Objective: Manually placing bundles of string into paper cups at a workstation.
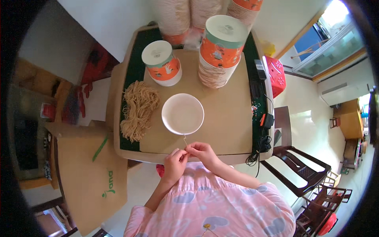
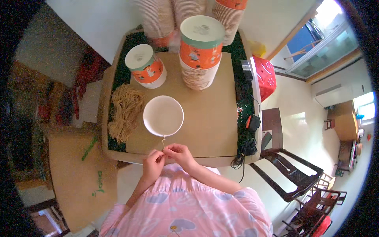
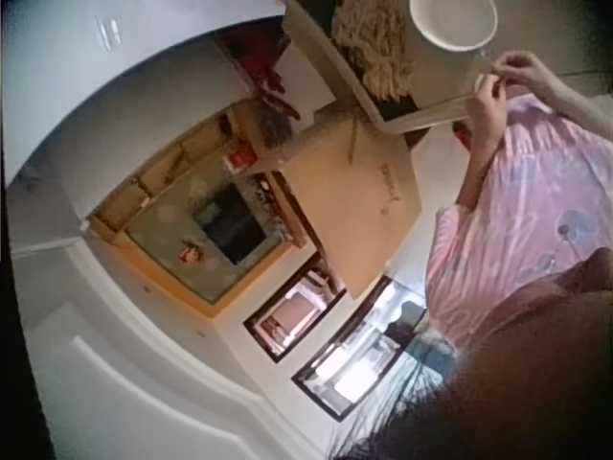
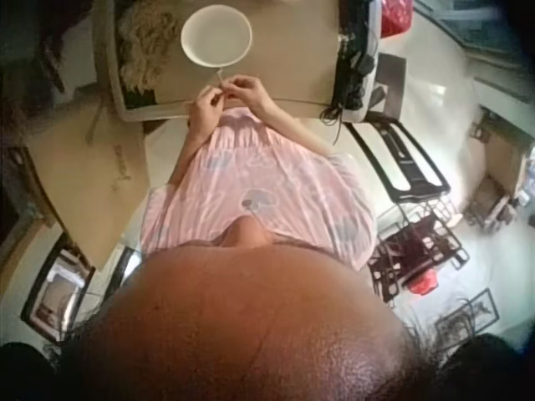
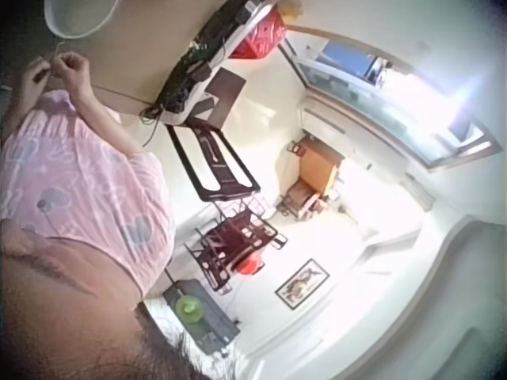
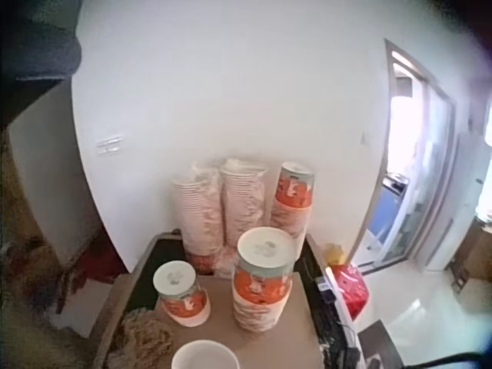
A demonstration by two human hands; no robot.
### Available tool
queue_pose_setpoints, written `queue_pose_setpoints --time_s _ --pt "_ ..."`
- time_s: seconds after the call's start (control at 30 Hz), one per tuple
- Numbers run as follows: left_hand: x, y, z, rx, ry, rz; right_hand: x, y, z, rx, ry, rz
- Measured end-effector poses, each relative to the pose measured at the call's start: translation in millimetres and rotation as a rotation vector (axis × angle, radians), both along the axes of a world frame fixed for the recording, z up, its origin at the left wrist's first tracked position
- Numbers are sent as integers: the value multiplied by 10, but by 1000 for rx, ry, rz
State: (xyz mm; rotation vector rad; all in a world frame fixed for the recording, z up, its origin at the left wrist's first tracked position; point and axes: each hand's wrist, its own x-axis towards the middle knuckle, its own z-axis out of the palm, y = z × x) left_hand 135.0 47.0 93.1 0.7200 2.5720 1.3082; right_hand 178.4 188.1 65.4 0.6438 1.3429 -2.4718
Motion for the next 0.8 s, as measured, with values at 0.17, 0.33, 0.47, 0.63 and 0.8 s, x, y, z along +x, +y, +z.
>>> queue_pose_setpoints --time_s 0.17,0.33,0.47,0.63,0.8 --pt "-1 109 9 -41 6 -71 63 120 64 -78 -14 -158" --pt "22 89 -158 -163 -30 -212 5 315 92 -353 -31 -389" --pt "7 154 -210 -178 -174 -262 -94 496 85 -251 -2 -440" --pt "-306 504 -154 -87 78 -243 -32 734 -82 230 46 -397" --pt "-680 958 -283 -303 117 -200 13 773 -352 506 136 -442"
